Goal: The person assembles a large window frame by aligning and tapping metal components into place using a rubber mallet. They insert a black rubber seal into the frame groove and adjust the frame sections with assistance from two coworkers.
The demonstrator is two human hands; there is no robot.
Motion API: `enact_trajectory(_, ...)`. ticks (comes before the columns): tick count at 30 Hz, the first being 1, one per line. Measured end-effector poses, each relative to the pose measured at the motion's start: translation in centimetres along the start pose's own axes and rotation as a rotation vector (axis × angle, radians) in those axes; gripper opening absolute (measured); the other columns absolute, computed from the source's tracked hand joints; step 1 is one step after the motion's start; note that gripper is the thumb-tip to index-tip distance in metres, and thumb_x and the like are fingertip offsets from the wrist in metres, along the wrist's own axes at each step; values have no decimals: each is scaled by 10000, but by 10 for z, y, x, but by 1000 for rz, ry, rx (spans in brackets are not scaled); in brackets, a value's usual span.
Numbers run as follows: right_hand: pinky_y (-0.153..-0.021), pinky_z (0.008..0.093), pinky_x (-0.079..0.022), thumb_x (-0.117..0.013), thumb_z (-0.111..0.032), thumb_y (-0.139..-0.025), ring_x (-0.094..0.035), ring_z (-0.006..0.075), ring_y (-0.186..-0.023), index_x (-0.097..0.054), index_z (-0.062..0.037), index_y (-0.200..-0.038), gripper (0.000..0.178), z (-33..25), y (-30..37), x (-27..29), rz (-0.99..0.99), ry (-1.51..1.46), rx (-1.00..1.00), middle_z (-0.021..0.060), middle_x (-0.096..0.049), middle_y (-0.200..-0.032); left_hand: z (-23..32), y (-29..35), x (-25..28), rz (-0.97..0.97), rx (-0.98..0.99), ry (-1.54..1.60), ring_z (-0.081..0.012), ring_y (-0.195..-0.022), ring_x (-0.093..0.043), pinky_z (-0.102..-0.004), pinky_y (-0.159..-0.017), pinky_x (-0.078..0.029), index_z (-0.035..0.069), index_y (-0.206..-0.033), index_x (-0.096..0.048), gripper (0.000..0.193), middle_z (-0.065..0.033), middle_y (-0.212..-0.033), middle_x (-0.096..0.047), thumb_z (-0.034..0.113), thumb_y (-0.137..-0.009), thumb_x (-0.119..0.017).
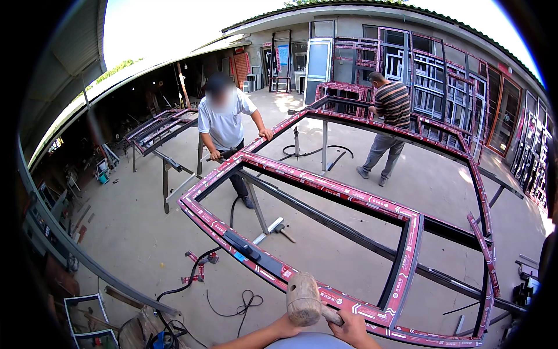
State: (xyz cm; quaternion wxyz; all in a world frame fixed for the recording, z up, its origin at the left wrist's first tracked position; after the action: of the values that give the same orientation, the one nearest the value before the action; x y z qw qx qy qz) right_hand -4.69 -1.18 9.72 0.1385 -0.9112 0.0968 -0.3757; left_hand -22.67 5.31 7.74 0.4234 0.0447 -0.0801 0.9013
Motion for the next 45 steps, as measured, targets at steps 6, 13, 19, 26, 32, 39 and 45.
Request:
enact_trajectory(6,-555,432,-541,-908,-260,-759,-703,361,-602,-719,-59,-828,284,65,31,64,78,30,-172,155,-689,-685,2,-59,-70,-244,231,-129,-246,-1288,-606,-419,-1107,-490,41,-1455,-561,604,-126,-1391,-649,289,-963,-810)
enact_trajectory(13,-552,460,-535,-890,-258,-788,-697,375,-622,-700,-60,-807,275,147,59,134,140,128,-363,153,-694,-704,-20,-108,-82,-194,135,-785,-392,-1427,-481,-511,-1201,-389,70,-1427,-632,760,-183,-1460,-574,514,-848,-843)
enact_trajectory(19,-564,496,-524,-864,-264,-812,-680,388,-619,-671,-79,-805,267,203,106,196,303,366,-545,140,-687,-714,-51,-139,-103,-338,104,-999,-433,-1504,-372,-602,-1265,-244,143,-1610,-454,1043,-209,-1584,-452,573,-764,-886)
enact_trajectory(26,-658,513,-523,-869,-283,-830,-688,412,-693,-673,-37,-807,316,198,153,231,423,449,-987,177,-680,-711,-86,-156,-138,-598,48,-990,-354,-1477,-414,-620,-1279,-192,144,-1644,-391,1163,-176,-1511,-491,644,-717,-885)
enact_trajectory(32,-648,517,-468,-863,-256,-854,-640,443,-683,-626,-9,-803,346,251,217,246,471,445,-1195,205,-647,-705,-98,-174,-162,-706,142,-1000,-341,-1439,-449,-614,-1273,-201,129,-1668,-331,1200,-168,-1445,-528,631,-725,-877)
enact_trajectory(39,-768,562,-572,-557,-619,-1031,-745,460,-856,-789,-57,-1148,619,349,181,263,153,439,-993,283,-755,-887,-94,-175,-161,-535,302,-1057,-300,-1436,-478,-618,-1291,-124,146,-1598,-485,1230,-132,-1416,-593,802,-620,-839)
enact_trajectory(45,-649,547,-465,-829,-203,-869,-636,462,-735,-623,-35,-868,266,415,131,312,410,488,-633,188,-659,-794,-93,-167,-164,-502,304,-1065,-279,-1404,-504,-620,-1294,-110,158,-1534,-564,1166,-91,-1365,-623,820,-611,-827)
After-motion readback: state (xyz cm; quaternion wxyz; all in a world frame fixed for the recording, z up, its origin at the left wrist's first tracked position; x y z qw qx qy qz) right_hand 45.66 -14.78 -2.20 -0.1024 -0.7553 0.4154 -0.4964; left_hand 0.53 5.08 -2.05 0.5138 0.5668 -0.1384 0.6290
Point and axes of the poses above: each hand's wrist, its own y-axis away from the middle knuckle, its own x-axis out of the back of the hand, z = x × y, the point moved 8 cm from there along -y, towards the middle knuckle
